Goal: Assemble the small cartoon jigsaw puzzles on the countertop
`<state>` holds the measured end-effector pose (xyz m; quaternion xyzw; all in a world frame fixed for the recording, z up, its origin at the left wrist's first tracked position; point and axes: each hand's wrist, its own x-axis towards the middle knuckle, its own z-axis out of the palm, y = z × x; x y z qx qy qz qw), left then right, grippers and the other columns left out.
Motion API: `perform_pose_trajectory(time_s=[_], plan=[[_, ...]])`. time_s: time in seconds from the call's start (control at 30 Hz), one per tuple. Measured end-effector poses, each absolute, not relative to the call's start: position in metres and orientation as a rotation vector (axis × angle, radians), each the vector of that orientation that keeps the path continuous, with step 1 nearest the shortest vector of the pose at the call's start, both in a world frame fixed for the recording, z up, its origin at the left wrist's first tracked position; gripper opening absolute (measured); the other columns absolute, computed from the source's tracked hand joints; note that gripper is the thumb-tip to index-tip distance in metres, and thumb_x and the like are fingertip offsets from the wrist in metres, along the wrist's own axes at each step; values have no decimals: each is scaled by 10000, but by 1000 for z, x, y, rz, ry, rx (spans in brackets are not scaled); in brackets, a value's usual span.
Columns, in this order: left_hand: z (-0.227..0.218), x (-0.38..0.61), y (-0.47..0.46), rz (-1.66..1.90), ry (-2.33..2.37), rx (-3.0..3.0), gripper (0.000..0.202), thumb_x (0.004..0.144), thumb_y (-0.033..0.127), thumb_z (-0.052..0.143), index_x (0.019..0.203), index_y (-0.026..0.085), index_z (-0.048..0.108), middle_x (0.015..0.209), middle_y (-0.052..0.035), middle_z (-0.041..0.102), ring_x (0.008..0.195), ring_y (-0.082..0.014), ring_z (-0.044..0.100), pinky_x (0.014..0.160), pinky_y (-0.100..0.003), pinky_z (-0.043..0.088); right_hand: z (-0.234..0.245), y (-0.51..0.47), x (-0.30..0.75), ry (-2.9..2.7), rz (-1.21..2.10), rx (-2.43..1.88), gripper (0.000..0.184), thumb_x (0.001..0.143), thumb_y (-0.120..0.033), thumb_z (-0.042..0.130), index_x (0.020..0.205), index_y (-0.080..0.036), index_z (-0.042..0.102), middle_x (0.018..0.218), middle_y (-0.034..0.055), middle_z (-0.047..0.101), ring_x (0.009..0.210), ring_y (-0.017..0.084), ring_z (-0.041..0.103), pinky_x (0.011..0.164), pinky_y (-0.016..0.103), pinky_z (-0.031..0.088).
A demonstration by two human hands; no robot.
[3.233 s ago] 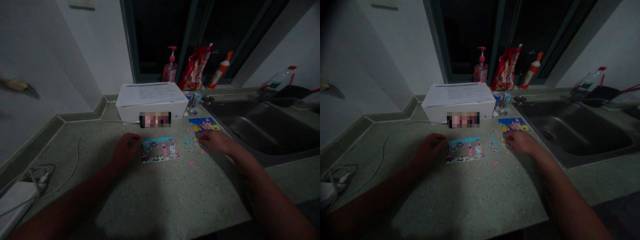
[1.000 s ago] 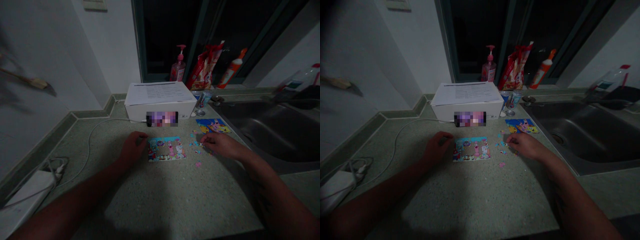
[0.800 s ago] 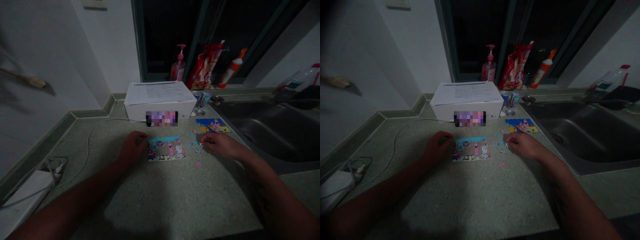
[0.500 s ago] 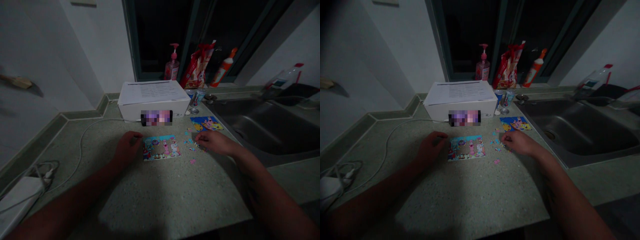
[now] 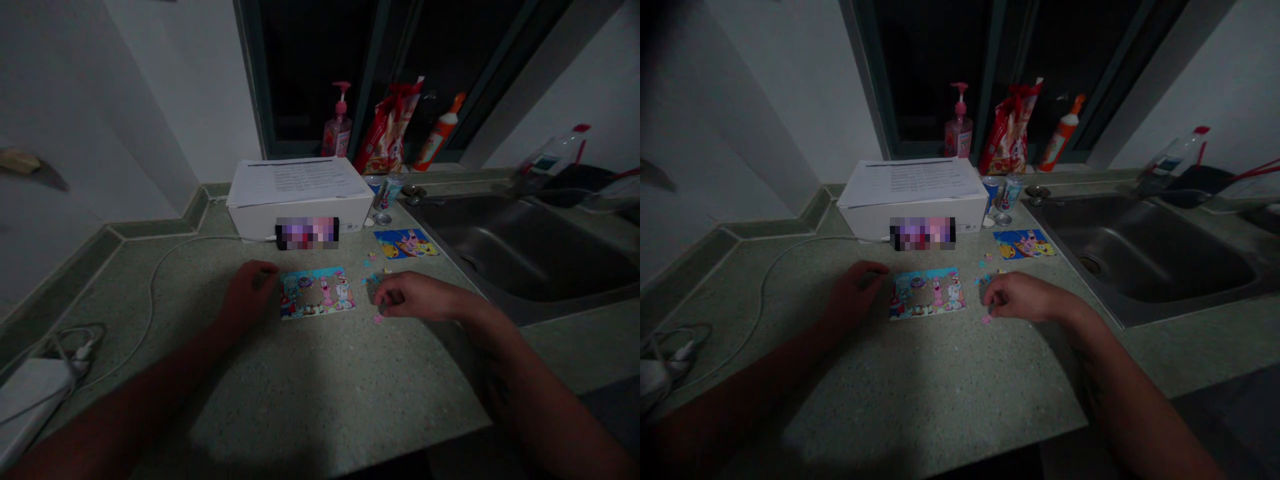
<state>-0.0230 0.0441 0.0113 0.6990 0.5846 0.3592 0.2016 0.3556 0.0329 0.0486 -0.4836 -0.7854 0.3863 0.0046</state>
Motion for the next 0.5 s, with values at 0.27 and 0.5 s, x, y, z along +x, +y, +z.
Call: perform_pose_trajectory(time_s=[0.27,0.5], plan=[[12,-24,44,972,1634,1958,132,948,216,592,989,222,718,1096,-83,794,1087,-288,744,1039,-496,584,54,25,340,-2617,1150,-1466,65,843,-200,764,906,-184,765,841,25,680,750,173,613,681,301,439],[11,-23,43,1005,1635,1956,126,950,216,596,990,240,713,1085,-73,795,1069,-271,748,1018,-475,597,54,25,341,-2560,1136,-1503,77,825,-197,756,859,-264,740,840,26,705,747,206,635,676,351,461]])
